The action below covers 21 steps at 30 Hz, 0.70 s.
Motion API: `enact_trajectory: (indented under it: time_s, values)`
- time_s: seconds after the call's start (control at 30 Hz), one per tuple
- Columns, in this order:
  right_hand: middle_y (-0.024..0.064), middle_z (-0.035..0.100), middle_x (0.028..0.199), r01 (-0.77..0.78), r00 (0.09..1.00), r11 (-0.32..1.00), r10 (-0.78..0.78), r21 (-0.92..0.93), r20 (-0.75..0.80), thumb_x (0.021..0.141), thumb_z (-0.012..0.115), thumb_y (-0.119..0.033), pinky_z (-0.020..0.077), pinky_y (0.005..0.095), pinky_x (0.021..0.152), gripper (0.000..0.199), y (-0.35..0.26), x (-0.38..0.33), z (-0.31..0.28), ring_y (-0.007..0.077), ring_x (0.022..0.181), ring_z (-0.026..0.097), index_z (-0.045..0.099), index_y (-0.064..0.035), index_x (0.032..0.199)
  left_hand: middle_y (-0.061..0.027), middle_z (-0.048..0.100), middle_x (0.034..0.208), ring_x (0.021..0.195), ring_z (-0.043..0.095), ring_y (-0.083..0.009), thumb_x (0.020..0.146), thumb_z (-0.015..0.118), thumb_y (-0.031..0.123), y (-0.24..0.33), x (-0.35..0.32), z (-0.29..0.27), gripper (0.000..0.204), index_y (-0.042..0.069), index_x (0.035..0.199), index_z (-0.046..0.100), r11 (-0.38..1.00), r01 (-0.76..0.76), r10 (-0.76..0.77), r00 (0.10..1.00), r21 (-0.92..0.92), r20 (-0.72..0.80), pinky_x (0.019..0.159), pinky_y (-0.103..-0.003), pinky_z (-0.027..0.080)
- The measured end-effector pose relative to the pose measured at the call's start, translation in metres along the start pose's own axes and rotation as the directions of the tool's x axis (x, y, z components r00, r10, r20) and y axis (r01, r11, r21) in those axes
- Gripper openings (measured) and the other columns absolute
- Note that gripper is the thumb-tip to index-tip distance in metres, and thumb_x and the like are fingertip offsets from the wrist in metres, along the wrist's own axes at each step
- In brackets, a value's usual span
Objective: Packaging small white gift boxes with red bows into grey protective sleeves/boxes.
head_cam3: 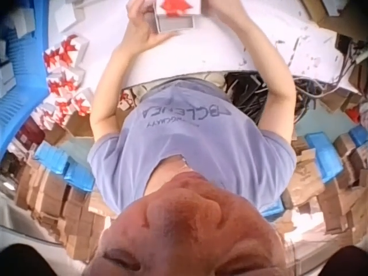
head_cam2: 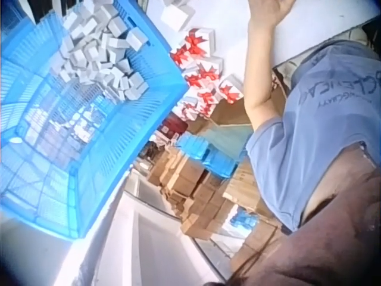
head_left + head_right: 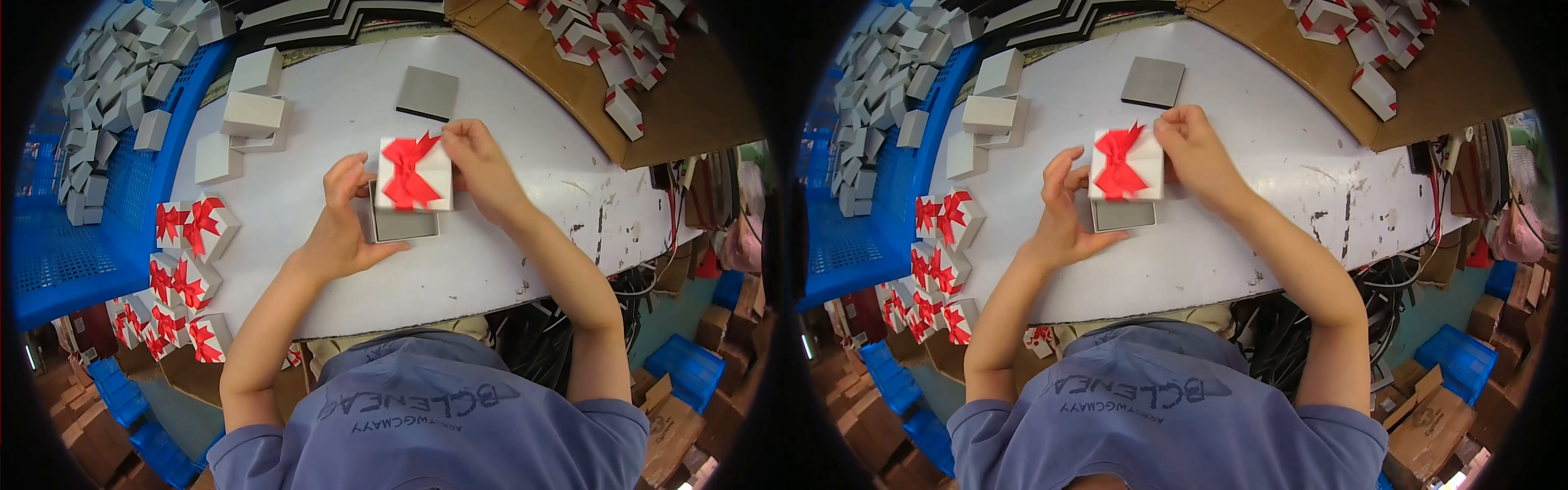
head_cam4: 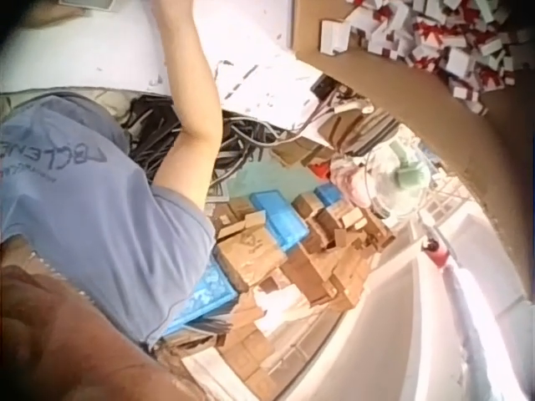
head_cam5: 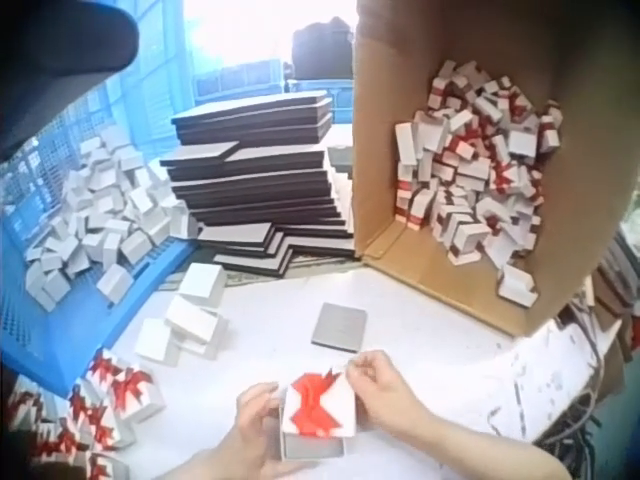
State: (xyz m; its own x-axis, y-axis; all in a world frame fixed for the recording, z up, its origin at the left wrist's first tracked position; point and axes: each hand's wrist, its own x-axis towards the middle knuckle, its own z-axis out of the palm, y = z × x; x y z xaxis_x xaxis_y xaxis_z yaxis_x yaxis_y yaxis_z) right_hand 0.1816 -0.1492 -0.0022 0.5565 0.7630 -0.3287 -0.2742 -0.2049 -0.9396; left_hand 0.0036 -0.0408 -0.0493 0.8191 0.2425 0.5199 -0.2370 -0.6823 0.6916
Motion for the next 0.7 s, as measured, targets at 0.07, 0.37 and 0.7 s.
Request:
enact_trajectory:
  time_s: [0.07, 0.37, 0.7]
  values:
    - [0.0105, 0.059, 0.088, 0.233, 0.972, 0.875, -0.210, -0.424, 0.102, 0.090, 0.047, -0.024, 0.0486, 0.0339, 0.065, 0.024, 0.009, 0.003, -0.009, 0.0220, 0.078, 0.059, 0.052, -0.0017, 0.097, -0.0243, 0.019, 0.138, 0.107, 0.047, -0.0392, 0.056, 0.086, 0.021, -0.003, 0.008, 0.006, 0.118, 0.011, 0.139, 0.003, 0.999, -0.005, 0.006, 1.000, -0.038, 0.015, 0.084, -0.042, 0.047]
    - [0.0083, 0.056, 0.071, 0.613, 0.699, 0.064, -0.508, -0.787, 0.503, 0.071, 0.061, -0.008, 0.0471, 0.0351, 0.060, 0.008, -0.008, -0.016, 0.002, 0.0254, 0.069, 0.055, 0.057, -0.0032, 0.077, -0.0229, 0.029, 0.136, 0.113, 0.045, -0.0382, 0.055, 0.085, 0.019, 0.018, 0.031, -0.005, 0.109, 0.005, 0.139, 0.017, 0.991, 0.005, -0.031, 0.980, 0.132, 0.196, 0.093, -0.040, 0.043]
    - [0.0190, 0.051, 0.113, 0.746, 0.652, 0.283, -0.496, -0.603, 0.574, 0.064, 0.076, -0.029, 0.0411, 0.0397, 0.088, 0.067, -0.002, -0.016, -0.013, 0.0340, 0.101, 0.049, 0.049, 0.0020, 0.117, -0.0242, 0.027, 0.137, 0.116, 0.044, -0.0393, 0.056, 0.084, 0.016, 0.007, 0.014, -0.009, 0.113, 0.004, 0.140, 0.011, 0.989, 0.108, -0.109, 0.994, 0.102, 0.008, 0.094, -0.042, 0.042]
